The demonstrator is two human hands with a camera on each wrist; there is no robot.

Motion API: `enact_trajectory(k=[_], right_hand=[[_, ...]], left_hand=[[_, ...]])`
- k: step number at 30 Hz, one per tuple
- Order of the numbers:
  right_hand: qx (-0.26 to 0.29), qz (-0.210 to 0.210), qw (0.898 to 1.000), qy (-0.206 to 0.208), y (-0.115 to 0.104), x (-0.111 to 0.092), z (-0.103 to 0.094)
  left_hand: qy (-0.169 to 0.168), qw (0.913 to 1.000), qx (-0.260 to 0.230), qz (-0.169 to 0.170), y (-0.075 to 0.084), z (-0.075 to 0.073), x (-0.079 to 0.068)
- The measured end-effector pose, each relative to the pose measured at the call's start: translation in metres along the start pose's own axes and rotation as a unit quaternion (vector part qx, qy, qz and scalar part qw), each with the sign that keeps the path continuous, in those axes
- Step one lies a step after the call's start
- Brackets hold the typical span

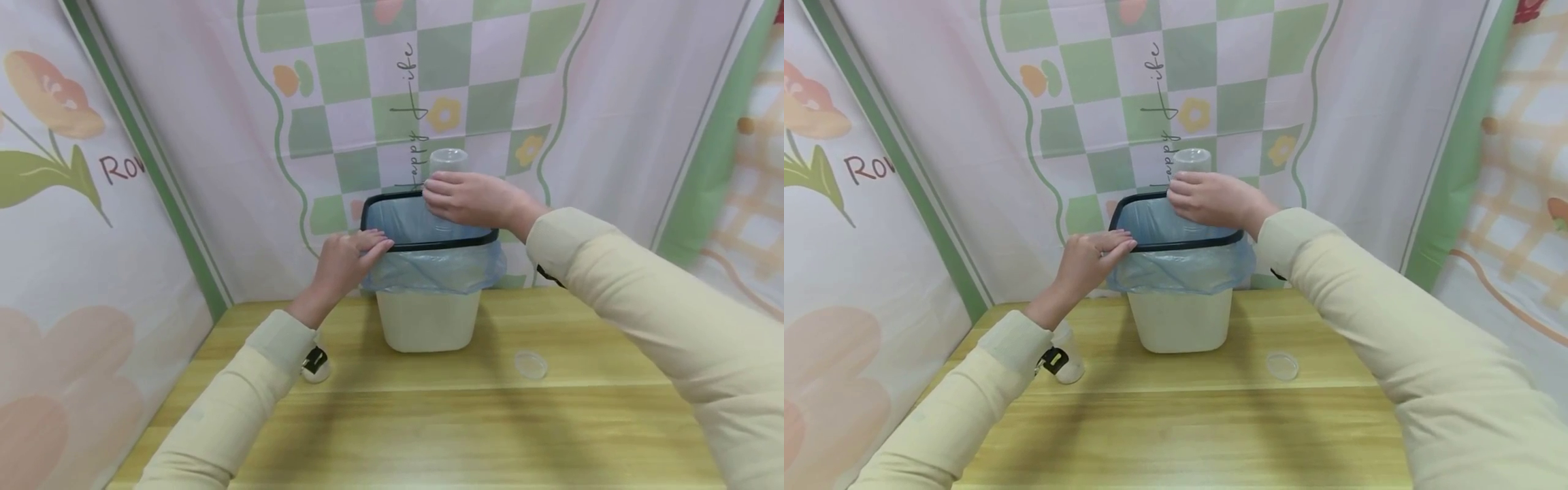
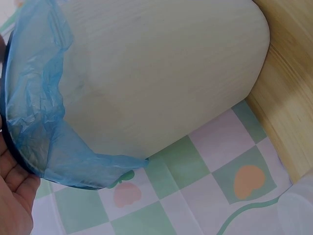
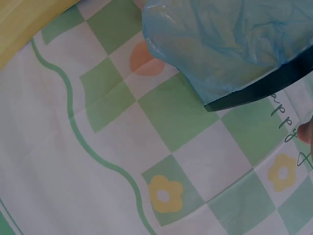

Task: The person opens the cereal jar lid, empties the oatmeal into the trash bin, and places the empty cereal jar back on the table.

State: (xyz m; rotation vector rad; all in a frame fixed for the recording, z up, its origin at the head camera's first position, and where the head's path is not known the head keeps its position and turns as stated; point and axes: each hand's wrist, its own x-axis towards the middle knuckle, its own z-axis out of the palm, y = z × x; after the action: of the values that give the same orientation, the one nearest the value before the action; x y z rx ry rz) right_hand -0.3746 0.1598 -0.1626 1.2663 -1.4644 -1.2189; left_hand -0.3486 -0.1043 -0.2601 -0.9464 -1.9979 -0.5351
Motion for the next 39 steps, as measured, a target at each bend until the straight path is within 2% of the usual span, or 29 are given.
enact_trajectory(k=[7,12,19,26,34,39], right_hand=[[0.047,0.096,0.994,0.009,0.003,-0.006,0.002],[0.106,0.156,0.982,0.020,0.003,-0.013,0.001],[0.164,0.224,0.961,0.006,0.002,-0.019,-0.002],[0.211,0.267,0.940,0.010,0.000,-0.024,-0.004],[0.228,0.299,0.927,0.005,-0.004,-0.031,-0.003],[0.258,0.335,0.906,-0.008,-0.006,-0.037,-0.005]], left_hand=[[0.002,0.9999,-0.013,0.001,-0.001,0.000,-0.001],[-0.005,0.9997,-0.023,-0.006,0.000,-0.001,0.000],[-0.008,0.9998,-0.018,-0.010,0.000,-0.001,0.000],[-0.011,0.9998,-0.015,-0.012,0.001,-0.001,0.000],[-0.010,0.9999,-0.013,-0.004,0.001,-0.002,0.000],[-0.008,0.9999,-0.011,-0.002,0.001,-0.002,0.000]])
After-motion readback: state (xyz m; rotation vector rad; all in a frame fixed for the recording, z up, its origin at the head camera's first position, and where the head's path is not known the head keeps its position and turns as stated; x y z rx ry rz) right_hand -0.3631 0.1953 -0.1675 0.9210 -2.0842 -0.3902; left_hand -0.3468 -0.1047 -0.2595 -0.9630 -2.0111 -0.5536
